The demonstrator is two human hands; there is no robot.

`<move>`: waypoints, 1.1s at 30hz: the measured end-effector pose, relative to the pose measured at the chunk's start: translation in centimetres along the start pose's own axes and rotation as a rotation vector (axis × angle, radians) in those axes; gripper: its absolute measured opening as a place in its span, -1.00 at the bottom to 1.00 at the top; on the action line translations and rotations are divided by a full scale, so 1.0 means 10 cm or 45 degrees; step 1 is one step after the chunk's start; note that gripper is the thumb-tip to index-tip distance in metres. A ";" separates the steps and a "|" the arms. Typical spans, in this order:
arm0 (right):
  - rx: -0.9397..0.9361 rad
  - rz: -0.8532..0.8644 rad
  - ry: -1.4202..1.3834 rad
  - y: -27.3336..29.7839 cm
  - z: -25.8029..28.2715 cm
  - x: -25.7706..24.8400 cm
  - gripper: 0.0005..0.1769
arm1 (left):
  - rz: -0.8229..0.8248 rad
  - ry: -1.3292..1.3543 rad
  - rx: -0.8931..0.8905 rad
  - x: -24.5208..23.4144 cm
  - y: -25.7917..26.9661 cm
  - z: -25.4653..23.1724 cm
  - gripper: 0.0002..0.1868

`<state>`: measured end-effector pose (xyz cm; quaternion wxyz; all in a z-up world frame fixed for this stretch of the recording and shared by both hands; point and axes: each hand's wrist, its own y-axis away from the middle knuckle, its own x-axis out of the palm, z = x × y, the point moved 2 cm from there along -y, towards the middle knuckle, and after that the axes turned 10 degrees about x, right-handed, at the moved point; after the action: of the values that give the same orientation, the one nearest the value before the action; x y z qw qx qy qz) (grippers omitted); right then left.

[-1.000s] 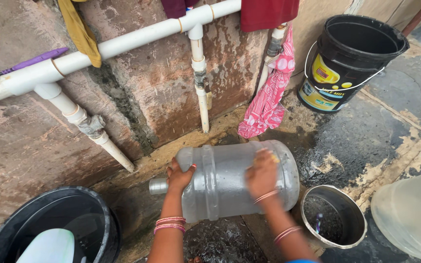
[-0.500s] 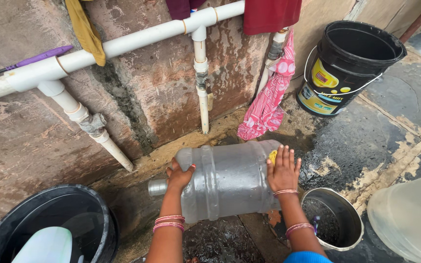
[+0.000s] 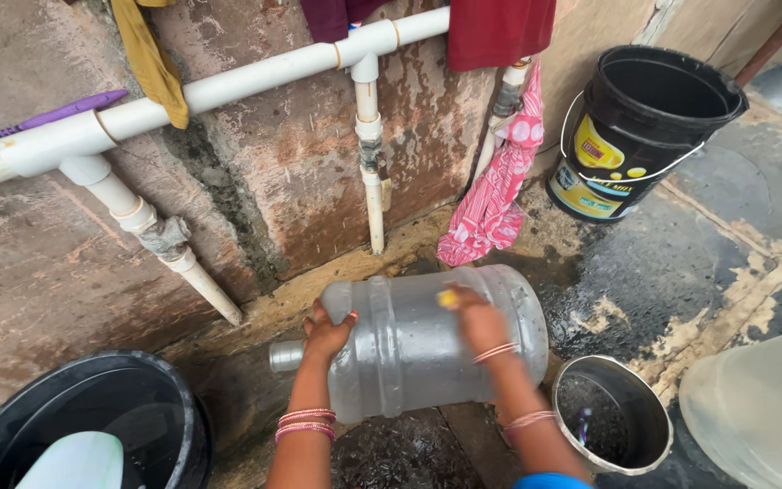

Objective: The person cleans a large plastic water jug using a yellow sponge, then shakes the jug to rinse it.

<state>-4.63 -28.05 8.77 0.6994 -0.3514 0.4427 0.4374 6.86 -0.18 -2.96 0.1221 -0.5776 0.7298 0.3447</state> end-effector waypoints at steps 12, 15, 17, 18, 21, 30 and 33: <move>0.597 0.358 -0.366 -0.42 -0.72 -0.73 -0.33 | 0.024 0.061 -0.052 -0.09 0.19 -0.15 0.21; 0.657 0.264 -0.368 -0.43 -0.85 -0.78 -0.22 | 0.032 0.051 -0.082 -0.06 0.13 -0.13 0.21; 0.594 0.160 -0.206 -0.43 -0.82 -0.89 -0.13 | 0.029 0.046 -0.059 -0.06 0.11 -0.11 0.22; 0.614 0.006 -0.231 -0.41 -0.81 -0.96 -0.16 | 0.025 0.043 -0.041 -0.05 0.10 -0.09 0.23; 0.653 -0.289 -0.199 -0.26 -0.69 -0.88 -0.29 | 0.028 0.028 -0.041 -0.02 0.07 -0.07 0.22; -0.661 -0.180 -0.065 0.61 0.82 0.51 -0.40 | 0.045 0.014 -0.086 -0.06 0.11 -0.12 0.21; -0.792 -0.230 -0.128 0.94 1.05 0.58 -0.35 | 0.021 0.015 -0.059 -0.04 0.09 -0.10 0.22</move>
<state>-8.68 -13.61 6.18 0.6157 -0.5640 0.2199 0.5045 6.38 -0.49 -1.68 0.1017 -0.5763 0.7271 0.3590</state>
